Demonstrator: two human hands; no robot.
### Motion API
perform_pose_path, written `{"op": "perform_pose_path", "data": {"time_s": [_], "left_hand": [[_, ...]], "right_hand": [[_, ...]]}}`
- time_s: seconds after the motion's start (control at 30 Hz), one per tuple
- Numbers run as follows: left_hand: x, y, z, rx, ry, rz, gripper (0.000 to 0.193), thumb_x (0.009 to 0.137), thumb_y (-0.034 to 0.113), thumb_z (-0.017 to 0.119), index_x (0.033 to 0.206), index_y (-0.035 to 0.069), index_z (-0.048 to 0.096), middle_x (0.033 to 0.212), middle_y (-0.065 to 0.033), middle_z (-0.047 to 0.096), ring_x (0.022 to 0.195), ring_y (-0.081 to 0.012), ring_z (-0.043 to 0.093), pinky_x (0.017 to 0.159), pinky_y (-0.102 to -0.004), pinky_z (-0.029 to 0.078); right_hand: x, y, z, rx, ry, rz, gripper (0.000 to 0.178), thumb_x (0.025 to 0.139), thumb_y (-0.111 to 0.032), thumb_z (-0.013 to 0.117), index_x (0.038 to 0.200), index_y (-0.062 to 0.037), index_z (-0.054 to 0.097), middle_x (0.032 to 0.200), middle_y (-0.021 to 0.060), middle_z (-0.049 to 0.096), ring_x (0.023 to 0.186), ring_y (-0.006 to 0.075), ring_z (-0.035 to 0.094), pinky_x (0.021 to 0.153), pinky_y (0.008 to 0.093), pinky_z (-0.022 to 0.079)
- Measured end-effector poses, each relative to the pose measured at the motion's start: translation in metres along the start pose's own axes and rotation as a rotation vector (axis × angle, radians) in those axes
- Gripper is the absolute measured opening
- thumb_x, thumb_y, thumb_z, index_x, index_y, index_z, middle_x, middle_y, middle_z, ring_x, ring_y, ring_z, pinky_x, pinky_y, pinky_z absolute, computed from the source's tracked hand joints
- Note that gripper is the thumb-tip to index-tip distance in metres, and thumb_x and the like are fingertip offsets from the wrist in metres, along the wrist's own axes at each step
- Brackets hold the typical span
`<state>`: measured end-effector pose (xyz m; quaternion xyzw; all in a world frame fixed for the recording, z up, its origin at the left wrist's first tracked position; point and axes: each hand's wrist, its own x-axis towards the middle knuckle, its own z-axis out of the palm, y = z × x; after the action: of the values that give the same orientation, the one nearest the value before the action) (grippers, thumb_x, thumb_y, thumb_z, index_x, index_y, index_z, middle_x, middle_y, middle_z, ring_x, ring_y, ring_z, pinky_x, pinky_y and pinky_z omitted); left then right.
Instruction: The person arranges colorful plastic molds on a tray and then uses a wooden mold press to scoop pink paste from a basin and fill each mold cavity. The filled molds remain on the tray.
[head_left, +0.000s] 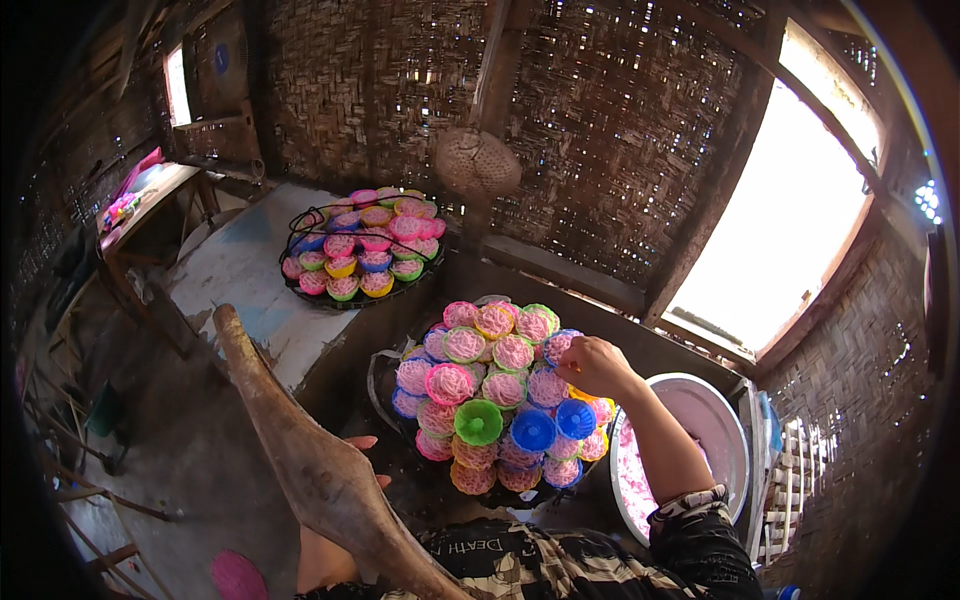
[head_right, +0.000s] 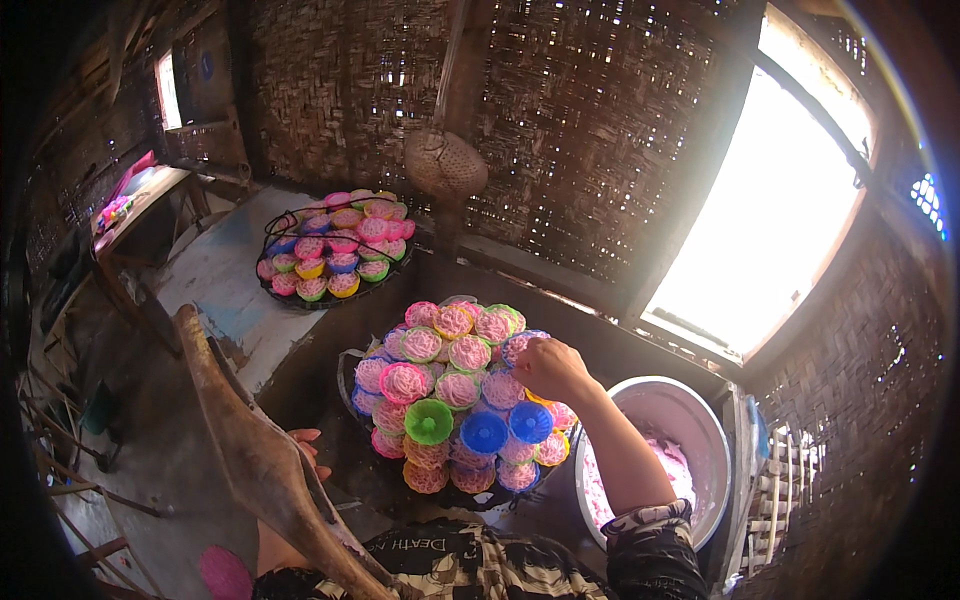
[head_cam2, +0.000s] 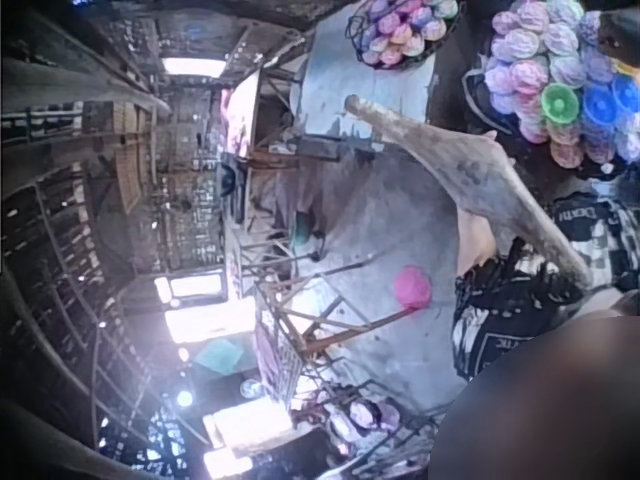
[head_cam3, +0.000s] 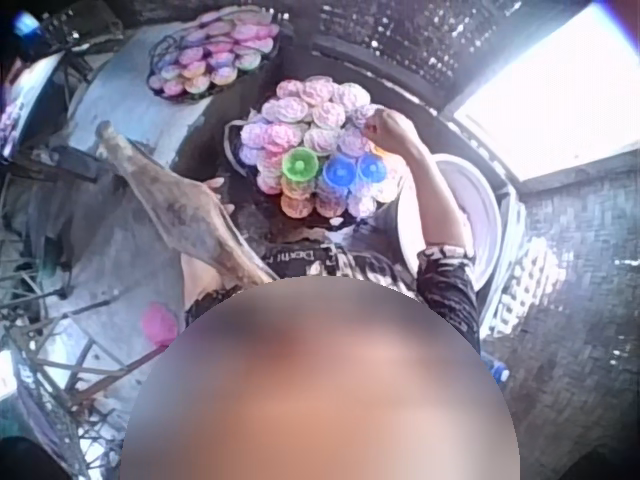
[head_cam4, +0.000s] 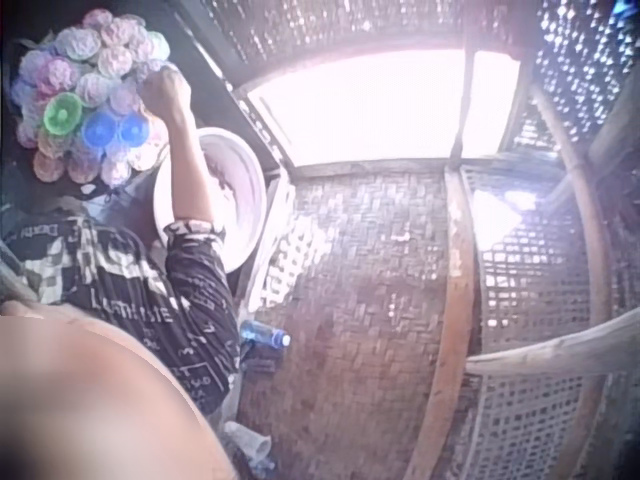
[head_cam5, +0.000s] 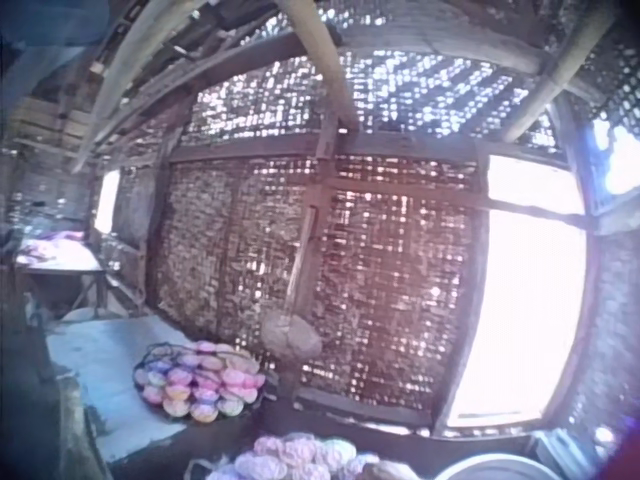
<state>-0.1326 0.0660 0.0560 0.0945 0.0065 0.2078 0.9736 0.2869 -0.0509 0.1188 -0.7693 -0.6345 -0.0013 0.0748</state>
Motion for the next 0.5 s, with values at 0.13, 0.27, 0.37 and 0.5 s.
{"op": "perform_pose_path", "data": {"time_s": [0.13,0.27,0.37,0.5], "left_hand": [[0.007,-0.006,-0.01,-0.339,-0.244,-0.022,0.08,0.091,0.046,0.046,0.143,0.0,0.005,0.124,-0.0316,0.047,0.126,-0.0499,0.033,0.1,-0.066,0.029],[0.013,-0.003,-0.02,-0.248,-0.331,-0.003,0.081,0.091,0.046,0.045,0.143,-0.001,0.004,0.125,-0.0297,0.047,0.128,-0.0493,0.029,0.102,-0.0662,0.026],[0.016,0.002,-0.021,-0.087,-0.384,0.019,0.08,0.092,0.045,0.044,0.142,-0.003,0.005,0.126,-0.0281,0.047,0.128,-0.048,0.031,0.105,-0.0639,0.023],[0.014,0.002,-0.023,-0.101,-0.368,0.009,0.079,0.092,0.044,0.044,0.142,-0.004,0.005,0.125,-0.0263,0.049,0.126,-0.0458,0.036,0.108,-0.0605,0.021]], "right_hand": [[0.001,0.0,0.003,0.008,0.019,0.059,0.017,0.073,-0.023,0.062,0.072,-0.0069,0.066,0.074,0.011,0.061,0.077,0.0291,0.06,0.068,0.0416,0.048],[-0.001,-0.003,0.007,0.033,0.046,0.161,0.018,0.069,-0.023,0.061,0.067,-0.0056,0.065,0.07,0.0135,0.06,0.071,0.0314,0.06,0.064,0.043,0.049],[-0.002,-0.004,0.008,0.029,0.063,0.163,0.019,0.066,-0.024,0.06,0.066,-0.0057,0.065,0.069,0.0139,0.06,0.07,0.0318,0.06,0.064,0.043,0.049],[-0.002,-0.001,0.006,0.04,0.052,0.117,0.02,0.064,-0.025,0.059,0.064,-0.0058,0.064,0.066,0.016,0.06,0.068,0.0342,0.06,0.063,0.0439,0.049]]}}
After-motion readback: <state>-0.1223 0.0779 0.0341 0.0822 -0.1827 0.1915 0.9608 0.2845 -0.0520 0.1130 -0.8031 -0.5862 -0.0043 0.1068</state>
